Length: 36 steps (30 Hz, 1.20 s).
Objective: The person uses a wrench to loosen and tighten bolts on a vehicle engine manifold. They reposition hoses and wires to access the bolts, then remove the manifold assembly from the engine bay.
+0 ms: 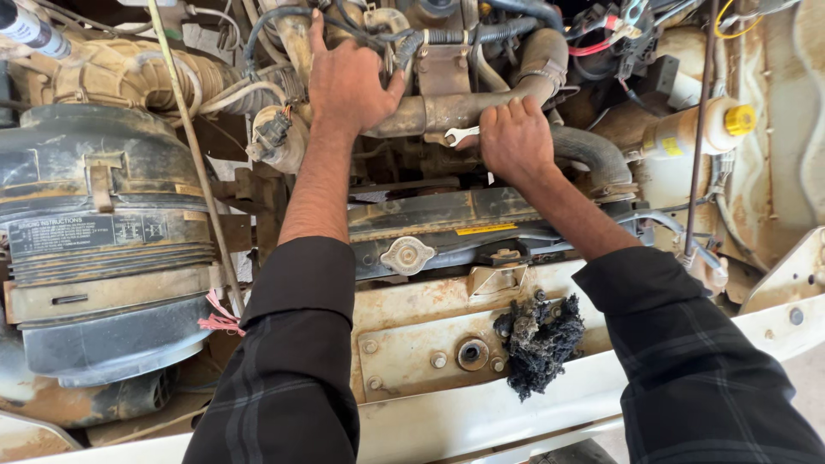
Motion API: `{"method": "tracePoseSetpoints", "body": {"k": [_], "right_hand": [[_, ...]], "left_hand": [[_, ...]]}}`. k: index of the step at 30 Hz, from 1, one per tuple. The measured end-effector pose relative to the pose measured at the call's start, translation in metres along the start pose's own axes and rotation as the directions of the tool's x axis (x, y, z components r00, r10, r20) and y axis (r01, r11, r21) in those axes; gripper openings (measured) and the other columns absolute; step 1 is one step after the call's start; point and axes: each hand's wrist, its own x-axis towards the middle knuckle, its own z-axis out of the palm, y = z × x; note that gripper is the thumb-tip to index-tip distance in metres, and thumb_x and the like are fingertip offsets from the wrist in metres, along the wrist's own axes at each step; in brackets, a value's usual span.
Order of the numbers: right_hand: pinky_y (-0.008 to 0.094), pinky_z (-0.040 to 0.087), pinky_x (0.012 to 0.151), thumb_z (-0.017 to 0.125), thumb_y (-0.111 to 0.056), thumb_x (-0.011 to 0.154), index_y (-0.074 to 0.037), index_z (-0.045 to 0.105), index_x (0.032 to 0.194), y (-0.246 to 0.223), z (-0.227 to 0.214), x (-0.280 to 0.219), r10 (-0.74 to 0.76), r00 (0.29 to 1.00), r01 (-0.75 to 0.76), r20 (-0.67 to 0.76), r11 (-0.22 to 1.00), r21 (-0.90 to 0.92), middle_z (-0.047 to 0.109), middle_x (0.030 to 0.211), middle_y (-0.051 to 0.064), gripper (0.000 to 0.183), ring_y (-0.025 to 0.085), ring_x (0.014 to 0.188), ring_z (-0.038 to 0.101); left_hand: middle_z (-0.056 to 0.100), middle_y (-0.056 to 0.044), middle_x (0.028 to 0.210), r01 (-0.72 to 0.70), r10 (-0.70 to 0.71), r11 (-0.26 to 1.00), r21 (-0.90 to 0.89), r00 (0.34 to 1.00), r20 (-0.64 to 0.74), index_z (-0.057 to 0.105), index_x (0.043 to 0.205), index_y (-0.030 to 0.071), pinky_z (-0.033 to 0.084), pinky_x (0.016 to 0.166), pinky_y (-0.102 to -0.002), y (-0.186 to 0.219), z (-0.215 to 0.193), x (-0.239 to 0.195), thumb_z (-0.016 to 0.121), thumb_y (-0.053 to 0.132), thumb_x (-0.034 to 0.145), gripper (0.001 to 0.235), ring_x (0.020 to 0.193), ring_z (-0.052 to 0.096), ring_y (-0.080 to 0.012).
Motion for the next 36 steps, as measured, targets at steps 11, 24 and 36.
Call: {"method": "tracePoseSetpoints", "body": {"k": [11,24,36], "right_hand": [[0.042,0.046,0.087,0.059,-0.058,0.107,-0.005,0.059,0.083,-0.002,0.009,-0.004,-0.007,0.996,0.006,-0.084,1.0,-0.006,0.061,0.078,0.01,0.058,0.027,0.079,0.062],[0.044,0.046,0.091,0.061,-0.059,0.104,-0.004,0.061,0.084,-0.007,0.01,-0.005,0.037,0.996,-0.036,-0.082,0.999,0.016,0.065,0.081,0.013,0.058,0.03,0.082,0.064],[0.044,0.046,0.085,0.061,-0.063,0.102,-0.004,0.059,0.079,-0.01,0.001,-0.004,0.077,0.995,-0.073,-0.07,0.996,0.056,0.062,0.074,0.012,0.063,0.028,0.075,0.061]], "left_hand": [[0.062,-0.007,0.065,-0.036,0.036,0.999,0.004,0.999,-0.029,0.074,0.072,0.013,0.011,0.121,-0.06,-0.003,0.001,-0.002,0.067,0.048,0.1,0.045,0.073,0.063,-0.0241],[0.063,-0.008,0.065,-0.038,0.038,0.999,0.03,0.999,-0.016,0.076,0.073,0.014,0.009,0.12,-0.06,-0.002,-0.002,-0.002,0.07,0.05,0.097,0.044,0.073,0.065,-0.0258],[0.063,-0.005,0.066,0.006,-0.006,1.0,0.01,0.998,0.056,0.075,0.073,0.014,0.007,0.121,-0.06,-0.003,0.003,0.0,0.068,0.052,0.098,0.046,0.071,0.064,-0.0235]]}}
